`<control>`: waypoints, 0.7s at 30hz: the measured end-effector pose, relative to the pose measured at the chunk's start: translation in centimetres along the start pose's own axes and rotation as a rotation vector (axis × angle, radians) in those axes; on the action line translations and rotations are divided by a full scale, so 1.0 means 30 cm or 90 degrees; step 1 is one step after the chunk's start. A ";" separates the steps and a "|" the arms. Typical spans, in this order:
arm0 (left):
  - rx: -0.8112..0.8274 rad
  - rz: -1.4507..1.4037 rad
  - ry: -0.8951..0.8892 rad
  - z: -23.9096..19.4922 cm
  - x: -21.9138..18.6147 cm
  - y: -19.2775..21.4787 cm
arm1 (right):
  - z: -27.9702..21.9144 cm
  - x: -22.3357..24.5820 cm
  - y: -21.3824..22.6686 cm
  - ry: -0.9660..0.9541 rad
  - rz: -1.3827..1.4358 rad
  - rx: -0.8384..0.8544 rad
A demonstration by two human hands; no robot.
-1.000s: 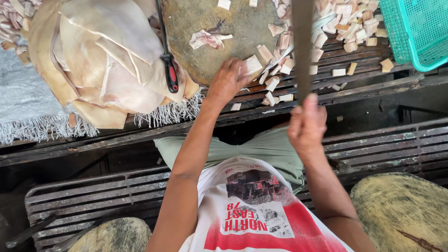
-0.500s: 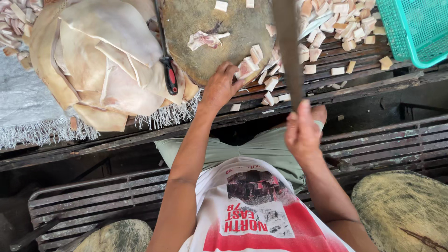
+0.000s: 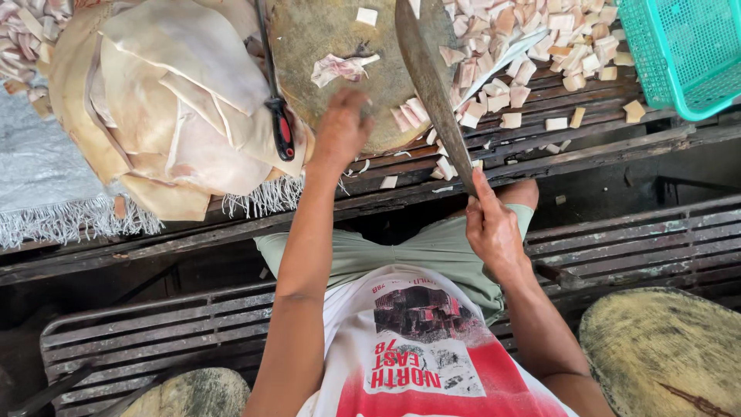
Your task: The person chops large pieces of animal skin into small cubes using a cleaver on a wooden cutting board, moving the finished pieces aside to a pile and reaching for new pieces.
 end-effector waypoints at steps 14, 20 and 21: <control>0.069 0.191 0.013 0.236 0.117 0.023 | 0.057 -0.121 -0.028 -0.063 -0.060 0.015; 0.077 -0.013 -0.077 0.094 0.010 -0.030 | 0.072 -0.116 -0.023 -0.092 0.058 0.014; 0.050 -0.047 -0.128 0.065 -0.008 -0.035 | 0.067 -0.101 -0.026 -0.090 0.057 0.007</control>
Point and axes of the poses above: each hand's wrist, its own z-axis towards the middle knuckle, its own y-axis out of the back of the hand, x = y × z, the point moved 1 cm from there along z, towards the middle knuckle, and after that the axes turned 10 degrees about z, right-handed, at the moved point
